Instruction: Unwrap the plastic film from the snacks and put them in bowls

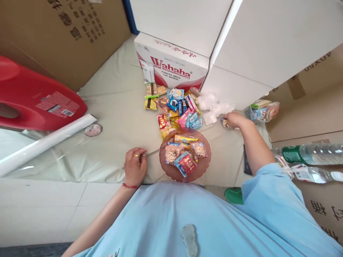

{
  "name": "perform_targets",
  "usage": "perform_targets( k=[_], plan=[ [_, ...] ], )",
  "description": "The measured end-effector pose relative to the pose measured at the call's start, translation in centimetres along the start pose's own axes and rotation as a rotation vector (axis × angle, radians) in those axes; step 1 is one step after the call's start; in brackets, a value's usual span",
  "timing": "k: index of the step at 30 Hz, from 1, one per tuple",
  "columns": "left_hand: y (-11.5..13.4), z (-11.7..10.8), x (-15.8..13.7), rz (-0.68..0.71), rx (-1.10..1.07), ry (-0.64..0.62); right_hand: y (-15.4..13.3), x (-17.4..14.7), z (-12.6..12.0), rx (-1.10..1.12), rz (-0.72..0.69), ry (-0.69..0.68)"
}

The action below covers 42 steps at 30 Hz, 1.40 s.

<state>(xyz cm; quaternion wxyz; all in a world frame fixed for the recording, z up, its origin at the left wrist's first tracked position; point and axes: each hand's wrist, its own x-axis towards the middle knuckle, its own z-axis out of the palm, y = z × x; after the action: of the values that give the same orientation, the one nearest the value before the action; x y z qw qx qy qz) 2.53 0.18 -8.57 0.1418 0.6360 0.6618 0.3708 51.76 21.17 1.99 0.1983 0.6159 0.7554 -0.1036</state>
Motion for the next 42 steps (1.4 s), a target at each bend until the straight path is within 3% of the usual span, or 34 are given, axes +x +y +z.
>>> perform_targets(
  k=[3,7,13,18,22,24,26,30,33,35,37,39,42],
  plan=[
    [0.1,-0.3,-0.1,-0.006,-0.025,0.005,-1.5,-2.2,0.4,-0.092,0.009,0.045],
    [0.0,-0.4,-0.1,-0.013,-0.03,-0.012,-3.4,-6.7,3.0,-0.071,-0.015,0.27],
    [-0.1,0.1,0.3,0.008,-0.035,-0.077,-4.8,-12.9,6.2,0.503,-0.044,0.497],
    [0.0,0.2,0.5,0.046,-0.023,-0.112,-7.3,-15.5,2.8,1.12,-0.011,0.615],
    [0.0,0.3,0.4,0.065,-0.01,-0.101,-12.9,-14.0,-0.7,1.328,-0.198,0.435],
    [-0.1,0.3,0.2,0.056,-0.005,-0.079,-16.4,-12.2,-1.1,1.303,-0.288,0.299],
    [-0.1,0.2,0.1,0.035,-0.001,-0.058,-19.9,-10.4,-0.7,1.126,-0.305,0.246],
    [-0.2,0.0,0.0,0.005,0.007,-0.059,-25.5,-8.9,0.8,0.472,-0.155,0.298],
    [-0.3,-0.1,0.1,0.027,0.004,-0.074,-27.3,-9.6,1.3,0.234,-0.119,0.345],
    [-0.5,-0.1,0.1,0.043,0.008,-0.082,-26.7,-10.0,1.3,0.25,-0.148,0.411],
    [-0.8,0.0,0.1,0.054,0.018,-0.08,-24.1,-10.0,1.3,0.362,-0.16,0.507],
    [-1.0,0.1,0.1,0.067,0.03,-0.069,-19.4,-9.4,1.5,0.479,-0.087,0.631],
    [-1.2,0.3,0.2,0.104,0.042,-0.066,-9.8,-7.8,2.3,0.443,0.216,0.785]
  ],
)
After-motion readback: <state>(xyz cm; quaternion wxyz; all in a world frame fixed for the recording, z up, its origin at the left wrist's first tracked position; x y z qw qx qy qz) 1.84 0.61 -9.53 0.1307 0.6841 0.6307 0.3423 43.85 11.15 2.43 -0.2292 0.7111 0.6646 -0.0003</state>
